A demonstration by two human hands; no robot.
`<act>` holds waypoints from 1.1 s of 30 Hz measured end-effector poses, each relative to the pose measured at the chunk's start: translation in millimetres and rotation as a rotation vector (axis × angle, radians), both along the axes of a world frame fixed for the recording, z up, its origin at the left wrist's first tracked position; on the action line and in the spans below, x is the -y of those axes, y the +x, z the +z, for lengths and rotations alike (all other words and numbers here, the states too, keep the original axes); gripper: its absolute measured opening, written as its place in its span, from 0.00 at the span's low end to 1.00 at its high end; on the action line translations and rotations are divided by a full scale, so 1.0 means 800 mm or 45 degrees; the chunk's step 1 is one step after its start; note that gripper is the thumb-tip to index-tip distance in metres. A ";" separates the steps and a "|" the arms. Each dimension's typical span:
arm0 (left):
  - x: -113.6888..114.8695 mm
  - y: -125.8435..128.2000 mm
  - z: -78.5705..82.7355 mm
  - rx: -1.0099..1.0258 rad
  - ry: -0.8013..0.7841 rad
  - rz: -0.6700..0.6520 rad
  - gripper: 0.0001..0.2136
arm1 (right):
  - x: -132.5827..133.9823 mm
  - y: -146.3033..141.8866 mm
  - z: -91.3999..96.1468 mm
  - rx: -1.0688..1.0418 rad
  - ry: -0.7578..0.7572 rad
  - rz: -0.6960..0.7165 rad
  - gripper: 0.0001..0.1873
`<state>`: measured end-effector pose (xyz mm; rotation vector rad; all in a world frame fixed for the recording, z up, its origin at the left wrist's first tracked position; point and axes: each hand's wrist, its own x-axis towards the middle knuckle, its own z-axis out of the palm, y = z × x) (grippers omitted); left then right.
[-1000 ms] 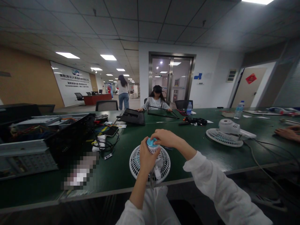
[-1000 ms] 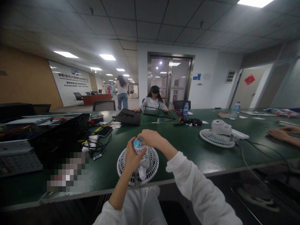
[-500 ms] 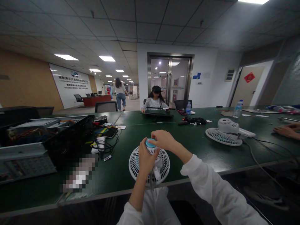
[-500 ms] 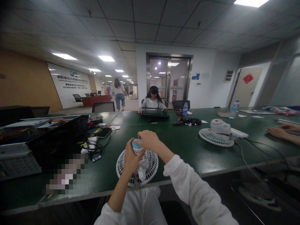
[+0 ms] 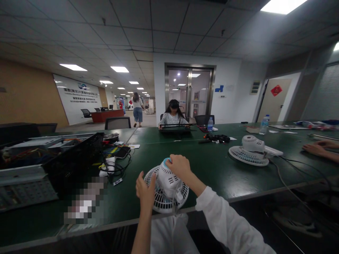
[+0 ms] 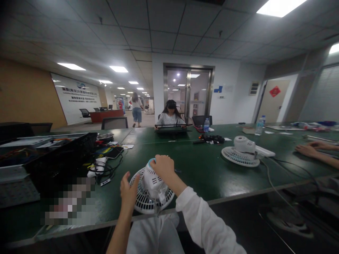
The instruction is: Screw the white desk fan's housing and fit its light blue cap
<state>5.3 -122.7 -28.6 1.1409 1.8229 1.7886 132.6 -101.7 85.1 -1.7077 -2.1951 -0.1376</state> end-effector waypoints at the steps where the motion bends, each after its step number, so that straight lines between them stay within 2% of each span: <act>1: 0.003 -0.010 -0.005 0.072 -0.101 0.061 0.27 | 0.000 0.001 0.000 0.001 -0.004 0.007 0.16; 5: 0.012 -0.029 -0.011 0.602 -0.213 -0.160 0.26 | -0.002 0.004 0.000 -0.005 -0.014 0.010 0.16; 9: 0.018 -0.020 -0.006 1.026 -0.166 -0.246 0.15 | -0.005 0.015 -0.001 -0.032 -0.020 -0.021 0.15; 11: 0.020 -0.010 -0.003 1.134 -0.132 -0.266 0.07 | -0.005 0.025 -0.005 -0.069 -0.001 -0.041 0.13; 13: 0.023 0.005 0.000 1.202 -0.104 -0.278 0.03 | -0.006 0.037 -0.012 -0.137 0.057 -0.056 0.12; 16: 0.029 0.036 0.009 1.234 -0.054 -0.251 0.04 | -0.008 0.063 -0.023 -0.299 0.201 -0.060 0.13; 18: 0.035 0.061 0.019 1.228 0.037 -0.224 0.09 | -0.012 0.086 -0.028 -0.456 0.286 -0.055 0.15; 20: 0.040 0.088 0.030 1.156 0.143 -0.249 0.12 | -0.017 0.117 -0.034 -0.676 0.323 -0.039 0.17; 22: 0.042 0.115 0.041 0.972 0.242 -0.320 0.13 | -0.023 0.151 -0.044 -0.960 0.306 -0.015 0.18; 25: 0.037 0.155 0.055 0.492 0.284 -0.413 0.14 | -0.030 0.201 -0.070 -1.437 0.240 -0.028 0.19; 27: 0.030 0.183 0.062 0.141 0.331 -0.425 0.15 | -0.033 0.228 -0.093 -1.968 0.112 -0.060 0.18; 30: 0.016 0.224 0.069 -0.196 0.434 -0.529 0.13 | -0.039 0.257 -0.125 -2.179 0.102 -0.135 0.18; 33: -0.004 0.259 0.076 -0.371 0.443 -0.710 0.14 | -0.050 0.282 -0.145 -2.328 0.148 -0.209 0.18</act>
